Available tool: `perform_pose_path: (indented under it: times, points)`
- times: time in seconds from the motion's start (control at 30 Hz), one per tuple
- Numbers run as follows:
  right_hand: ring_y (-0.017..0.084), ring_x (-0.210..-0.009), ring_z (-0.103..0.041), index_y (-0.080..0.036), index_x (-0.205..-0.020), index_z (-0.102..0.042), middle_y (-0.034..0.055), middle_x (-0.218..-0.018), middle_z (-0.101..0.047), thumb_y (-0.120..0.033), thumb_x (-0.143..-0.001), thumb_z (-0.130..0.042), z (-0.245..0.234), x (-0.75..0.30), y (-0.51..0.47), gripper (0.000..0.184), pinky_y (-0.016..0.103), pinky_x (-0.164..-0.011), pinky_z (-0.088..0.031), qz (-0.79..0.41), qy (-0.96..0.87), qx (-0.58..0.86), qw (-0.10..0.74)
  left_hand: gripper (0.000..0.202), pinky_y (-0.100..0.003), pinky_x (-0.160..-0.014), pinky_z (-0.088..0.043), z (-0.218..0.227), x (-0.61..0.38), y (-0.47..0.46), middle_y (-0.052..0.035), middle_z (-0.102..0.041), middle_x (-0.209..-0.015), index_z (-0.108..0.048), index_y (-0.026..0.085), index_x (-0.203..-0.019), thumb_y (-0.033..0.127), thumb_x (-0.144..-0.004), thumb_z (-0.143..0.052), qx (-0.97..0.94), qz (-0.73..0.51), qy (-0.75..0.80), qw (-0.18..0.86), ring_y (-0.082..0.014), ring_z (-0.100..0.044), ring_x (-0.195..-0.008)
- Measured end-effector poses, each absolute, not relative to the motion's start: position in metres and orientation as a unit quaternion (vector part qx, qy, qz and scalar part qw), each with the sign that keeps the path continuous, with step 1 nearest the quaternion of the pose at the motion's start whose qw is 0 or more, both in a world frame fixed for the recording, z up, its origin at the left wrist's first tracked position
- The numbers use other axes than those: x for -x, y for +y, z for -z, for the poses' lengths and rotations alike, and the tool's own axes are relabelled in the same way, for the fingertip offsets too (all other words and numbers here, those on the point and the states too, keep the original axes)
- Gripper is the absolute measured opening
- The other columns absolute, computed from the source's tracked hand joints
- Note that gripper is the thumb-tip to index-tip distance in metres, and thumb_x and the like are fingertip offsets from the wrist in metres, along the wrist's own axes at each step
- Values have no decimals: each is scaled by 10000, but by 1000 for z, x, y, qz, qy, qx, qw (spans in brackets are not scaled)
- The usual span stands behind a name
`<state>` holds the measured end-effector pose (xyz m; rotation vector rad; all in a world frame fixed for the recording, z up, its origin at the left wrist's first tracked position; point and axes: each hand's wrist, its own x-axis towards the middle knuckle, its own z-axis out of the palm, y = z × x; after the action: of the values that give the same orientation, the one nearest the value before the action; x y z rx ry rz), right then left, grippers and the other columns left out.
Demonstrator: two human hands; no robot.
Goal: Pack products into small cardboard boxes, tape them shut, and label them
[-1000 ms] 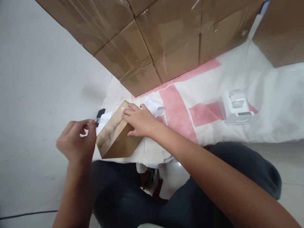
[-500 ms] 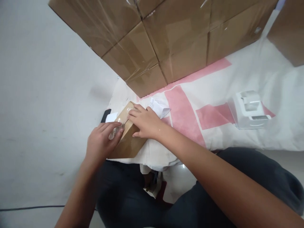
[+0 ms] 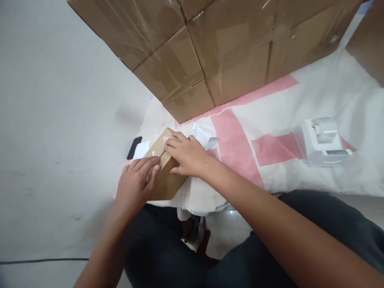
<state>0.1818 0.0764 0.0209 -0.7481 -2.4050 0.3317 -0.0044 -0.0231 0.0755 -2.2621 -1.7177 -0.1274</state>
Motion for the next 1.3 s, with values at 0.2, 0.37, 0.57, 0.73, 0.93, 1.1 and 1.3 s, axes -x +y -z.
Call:
perform_pose_path:
  times: [0.2,0.37,0.57,0.73,0.93,1.1,1.3]
  points:
    - [365,-1425,-379,-155,-1333,-623,139,-1466,-578,-404,-778,-833,-22,-184,75,643,509,-948,-486,-124,-906,283,288,578,-503,-986,-469,-57,-1,-38,-192,-637,-1396,-507,113,-1424,479,-982,-578,793,37,-578,188,-376,-614,-1216]
    - [372,-1425,-378,-162,-1332,-628,142,-1472,-577,-405,-780,-831,-22,-183,75,637,508,-945,-487,-125,-906,285,288,476,-492,-1053,-430,-61,3,-43,-109,-680,-1371,-491,210,-1450,253,-987,-592,826,59,-526,192,-292,-668,-1170]
    - [366,-1431,-377,-158,-1341,-622,136,-1475,-576,-414,-780,-841,-24,-183,74,654,513,-950,-494,-126,-905,292,282,392,-474,-1100,-392,-85,18,-38,-50,-696,-1357,-570,278,-1379,306,-988,-584,837,102,-524,120,-249,-640,-1246]
    - [362,-1431,-393,-158,-1318,-632,131,-1428,-616,-418,-806,-835,-23,-180,72,608,507,-953,-495,-111,-903,302,286,480,-668,-1231,-110,-78,46,-2,2,-410,-1635,-530,371,-1460,493,-1074,-272,750,32,-659,-32,-304,-352,-1525]
    - [388,-1418,-419,-161,-1306,-631,145,-1409,-627,-364,-856,-784,-13,-180,67,517,517,-933,-518,-90,-899,282,321,551,-625,-1245,-124,-66,69,14,-35,-292,-1692,-476,323,-1524,527,-1044,-296,692,65,-719,-21,-318,-294,-1547]
    - [323,-1410,-473,-166,-1343,-580,173,-1463,-559,-292,-941,-637,2,-198,66,426,504,-1062,-512,-131,-863,221,434,568,-375,-1007,-464,-64,89,24,-90,-719,-1240,-710,187,-1163,649,-954,-454,624,157,-744,-180,-296,-623,-1170]
    - [336,-1309,-540,-206,-1324,-582,160,-1366,-611,-354,-945,-585,12,-221,93,408,559,-1102,-462,-148,-780,389,468,511,-242,-668,-402,-60,109,36,3,-626,-729,-647,169,-752,655,-893,-578,649,203,-677,-282,-155,-552,-732]
